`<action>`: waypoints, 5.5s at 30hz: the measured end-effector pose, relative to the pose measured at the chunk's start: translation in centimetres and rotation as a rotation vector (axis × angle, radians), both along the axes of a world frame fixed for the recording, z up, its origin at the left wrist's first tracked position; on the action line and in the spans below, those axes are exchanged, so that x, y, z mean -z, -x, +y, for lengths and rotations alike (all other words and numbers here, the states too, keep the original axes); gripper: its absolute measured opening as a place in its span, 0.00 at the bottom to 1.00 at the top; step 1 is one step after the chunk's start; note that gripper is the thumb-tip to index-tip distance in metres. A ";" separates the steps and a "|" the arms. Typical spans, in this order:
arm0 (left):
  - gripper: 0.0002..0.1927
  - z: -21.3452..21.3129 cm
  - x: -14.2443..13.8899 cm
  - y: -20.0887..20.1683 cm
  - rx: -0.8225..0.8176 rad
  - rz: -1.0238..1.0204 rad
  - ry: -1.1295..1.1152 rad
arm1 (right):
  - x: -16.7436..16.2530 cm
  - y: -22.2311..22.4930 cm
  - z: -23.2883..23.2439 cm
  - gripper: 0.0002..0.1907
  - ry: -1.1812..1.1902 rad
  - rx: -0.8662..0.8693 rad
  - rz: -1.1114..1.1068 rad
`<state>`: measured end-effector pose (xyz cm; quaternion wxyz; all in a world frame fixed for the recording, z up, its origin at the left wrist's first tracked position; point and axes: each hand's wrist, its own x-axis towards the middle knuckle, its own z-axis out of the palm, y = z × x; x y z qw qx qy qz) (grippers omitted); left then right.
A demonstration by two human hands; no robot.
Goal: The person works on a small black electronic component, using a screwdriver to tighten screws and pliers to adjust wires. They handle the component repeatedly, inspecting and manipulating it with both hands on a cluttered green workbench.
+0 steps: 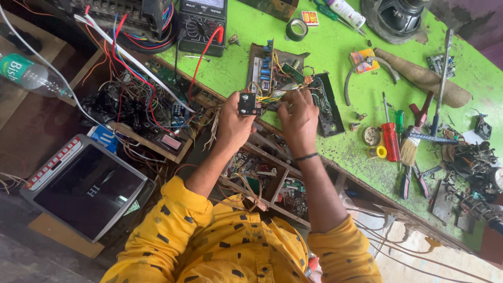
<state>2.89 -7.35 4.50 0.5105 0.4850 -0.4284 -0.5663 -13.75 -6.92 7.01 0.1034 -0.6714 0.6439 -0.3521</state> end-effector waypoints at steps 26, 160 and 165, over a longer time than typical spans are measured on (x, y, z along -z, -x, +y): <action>0.18 -0.3 -0.3 -1.9 0.137 -0.377 0.137 | -1.3 -0.3 0.3 0.06 0.013 -0.234 0.115; 0.26 1.7 1.5 -3.1 0.496 -0.118 -0.079 | -1.2 2.0 2.0 0.19 0.124 -0.253 0.301; 0.31 2.5 1.4 -2.8 0.514 0.118 -0.079 | 1.0 0.3 7.5 0.15 0.052 -0.110 -0.246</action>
